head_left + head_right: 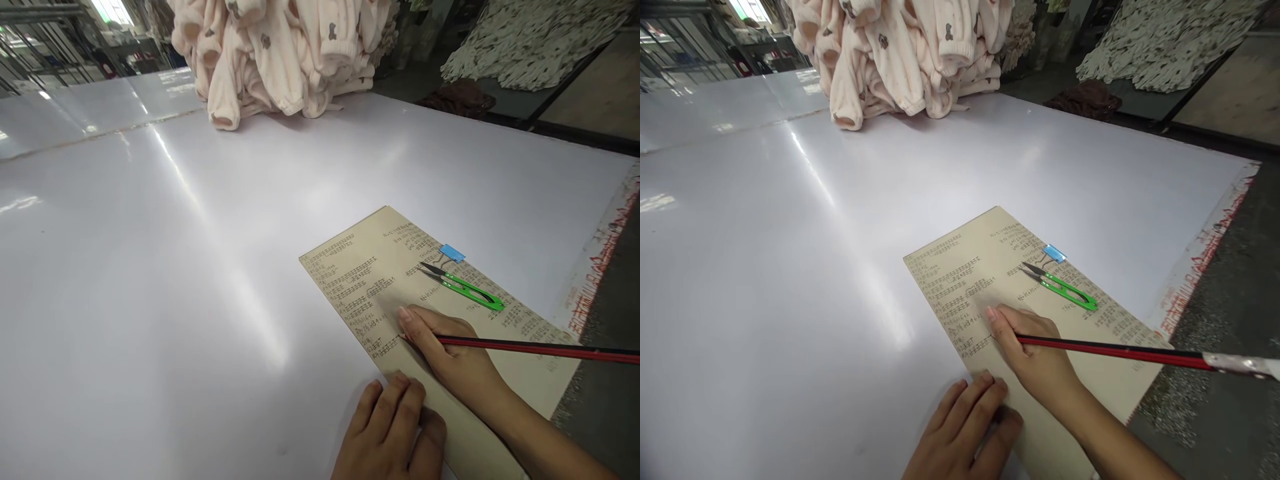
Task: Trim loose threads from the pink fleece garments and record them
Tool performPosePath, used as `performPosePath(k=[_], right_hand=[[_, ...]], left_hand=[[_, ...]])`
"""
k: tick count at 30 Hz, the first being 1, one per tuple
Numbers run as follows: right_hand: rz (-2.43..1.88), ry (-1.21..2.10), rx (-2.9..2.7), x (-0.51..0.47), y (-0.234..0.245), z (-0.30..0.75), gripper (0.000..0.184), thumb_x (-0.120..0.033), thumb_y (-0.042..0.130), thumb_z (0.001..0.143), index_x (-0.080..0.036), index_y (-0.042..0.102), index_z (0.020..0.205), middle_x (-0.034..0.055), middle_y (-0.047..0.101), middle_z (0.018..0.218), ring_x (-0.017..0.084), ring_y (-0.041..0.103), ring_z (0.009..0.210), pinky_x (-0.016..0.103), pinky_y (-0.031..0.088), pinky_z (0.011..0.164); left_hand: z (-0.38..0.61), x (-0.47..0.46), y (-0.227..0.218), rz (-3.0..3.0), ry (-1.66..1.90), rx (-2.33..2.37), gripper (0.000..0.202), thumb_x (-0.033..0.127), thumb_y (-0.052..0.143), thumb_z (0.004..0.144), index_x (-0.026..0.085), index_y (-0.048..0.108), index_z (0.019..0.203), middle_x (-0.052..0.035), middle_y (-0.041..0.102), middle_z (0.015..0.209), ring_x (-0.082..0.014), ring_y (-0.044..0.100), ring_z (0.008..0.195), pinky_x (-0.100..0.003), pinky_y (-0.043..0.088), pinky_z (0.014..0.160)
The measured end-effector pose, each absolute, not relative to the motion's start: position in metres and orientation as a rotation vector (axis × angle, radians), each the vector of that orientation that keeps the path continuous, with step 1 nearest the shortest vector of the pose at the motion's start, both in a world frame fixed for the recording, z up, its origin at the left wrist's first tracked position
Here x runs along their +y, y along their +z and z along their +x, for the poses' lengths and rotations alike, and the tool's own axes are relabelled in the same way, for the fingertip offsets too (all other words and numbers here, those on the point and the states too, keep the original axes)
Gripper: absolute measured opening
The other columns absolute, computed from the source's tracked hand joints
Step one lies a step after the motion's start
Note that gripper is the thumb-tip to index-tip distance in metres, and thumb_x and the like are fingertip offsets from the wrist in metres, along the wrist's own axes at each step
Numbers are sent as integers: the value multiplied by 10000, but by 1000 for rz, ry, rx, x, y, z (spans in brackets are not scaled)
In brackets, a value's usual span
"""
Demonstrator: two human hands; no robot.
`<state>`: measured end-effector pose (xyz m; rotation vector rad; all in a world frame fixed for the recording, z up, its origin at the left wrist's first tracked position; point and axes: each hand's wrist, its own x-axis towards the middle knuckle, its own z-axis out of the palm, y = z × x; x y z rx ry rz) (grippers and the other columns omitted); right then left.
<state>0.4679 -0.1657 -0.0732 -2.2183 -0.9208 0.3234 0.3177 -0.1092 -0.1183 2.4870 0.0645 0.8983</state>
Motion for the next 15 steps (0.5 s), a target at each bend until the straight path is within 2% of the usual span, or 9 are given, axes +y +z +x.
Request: performPosePath(k=[8,15], right_hand=[[-2167,391,-873,-164,-72,469,409,-416,327,930,-227,336,568,-36,369,527,126,383,507,243,327,493],[-2160,396,-897,-166,-72,467,406,-417,351,926,-223,316,571,-35,368,531,131,380,518,252,314,511]], left_hand=[[316,-106,-117,2519,812,31,296,228,372,843,183,606,1018,-27,609,1184,-167,473,1183,-295,320,1053],[321,-106,-116,2504,950,75,288,265,355,879,185,626,932,-19,651,1098,-159,521,1125,-285,341,1033]])
